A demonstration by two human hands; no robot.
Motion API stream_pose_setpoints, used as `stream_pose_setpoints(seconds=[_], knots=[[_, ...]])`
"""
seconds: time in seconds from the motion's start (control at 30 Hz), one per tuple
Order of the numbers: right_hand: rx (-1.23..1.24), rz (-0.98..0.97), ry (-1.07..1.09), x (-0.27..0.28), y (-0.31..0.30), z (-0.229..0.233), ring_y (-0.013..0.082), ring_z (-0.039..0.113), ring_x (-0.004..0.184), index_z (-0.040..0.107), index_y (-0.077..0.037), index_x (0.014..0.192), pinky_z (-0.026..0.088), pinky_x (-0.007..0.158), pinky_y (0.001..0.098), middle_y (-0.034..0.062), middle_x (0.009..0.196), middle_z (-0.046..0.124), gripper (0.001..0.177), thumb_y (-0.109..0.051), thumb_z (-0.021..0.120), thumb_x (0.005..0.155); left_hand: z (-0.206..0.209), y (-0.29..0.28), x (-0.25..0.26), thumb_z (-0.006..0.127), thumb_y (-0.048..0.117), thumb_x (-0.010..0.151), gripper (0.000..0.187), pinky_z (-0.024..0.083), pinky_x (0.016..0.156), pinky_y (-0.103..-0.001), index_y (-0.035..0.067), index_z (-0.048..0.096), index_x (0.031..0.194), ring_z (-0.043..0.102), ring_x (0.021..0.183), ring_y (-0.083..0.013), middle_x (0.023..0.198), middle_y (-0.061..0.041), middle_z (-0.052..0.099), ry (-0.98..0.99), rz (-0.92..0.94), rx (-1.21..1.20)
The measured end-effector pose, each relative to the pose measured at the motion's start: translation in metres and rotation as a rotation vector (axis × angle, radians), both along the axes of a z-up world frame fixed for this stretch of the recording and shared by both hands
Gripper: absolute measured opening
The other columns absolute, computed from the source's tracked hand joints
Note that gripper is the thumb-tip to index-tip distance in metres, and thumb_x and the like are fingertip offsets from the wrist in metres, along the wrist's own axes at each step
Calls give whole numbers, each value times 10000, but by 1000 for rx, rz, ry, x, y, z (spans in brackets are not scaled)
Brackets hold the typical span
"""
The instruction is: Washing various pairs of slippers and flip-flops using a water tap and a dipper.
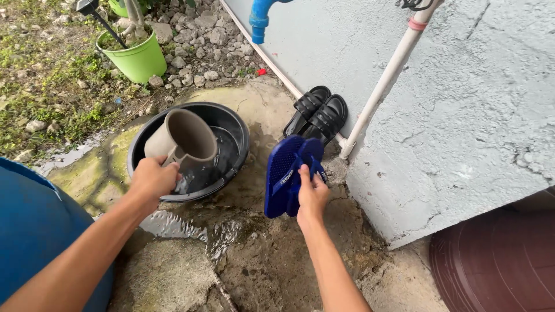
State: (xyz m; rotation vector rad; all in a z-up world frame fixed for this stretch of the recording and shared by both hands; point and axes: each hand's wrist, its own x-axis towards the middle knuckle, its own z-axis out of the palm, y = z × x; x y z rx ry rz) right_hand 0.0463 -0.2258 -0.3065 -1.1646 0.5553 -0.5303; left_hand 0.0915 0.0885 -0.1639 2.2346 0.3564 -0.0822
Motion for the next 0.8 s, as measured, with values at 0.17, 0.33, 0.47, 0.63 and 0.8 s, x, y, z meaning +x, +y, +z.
stream_pose_setpoints(seconds=[0.17,0.33,0.47,0.63,0.8], knots=[[307,49,-121,-5,-7,4,133,623,1006,745,-2,1143,461,895,289,74,1120,731,319,-257,712,954,-71,15,29,657,239,974,357,509,808,-435,-4,713,1230,681,864,-304,969,-200,746,-110,9,285],[397,103,-179,-17,0,66,118,635,1004,733,-30,1122,467,920,288,39,1078,728,277,-234,692,939,28,-61,-19,769,369,756,484,493,848,-485,26,707,1091,626,1034,-384,1118,-230,655,-720,15,836],[197,90,-123,-41,3,128,113,616,985,731,-26,1108,443,910,289,27,1055,714,276,-256,671,968,97,-133,-61,776,460,852,507,529,849,-454,29,673,1098,667,965,-354,1043,-194,678,-462,-381,225],[229,54,-19,-47,11,182,106,613,963,714,-60,1127,453,890,301,-13,1033,702,293,-295,626,977,120,-188,-72,850,395,726,755,573,770,-453,-2,497,1263,728,861,-368,938,-210,720,-247,-412,14],[-88,75,19,-62,3,184,126,620,978,750,-49,1159,482,880,304,35,1069,722,326,-293,590,1016,82,-197,-66,716,165,870,542,552,719,-512,22,433,1310,715,857,-440,914,-225,733,-337,-377,10]])
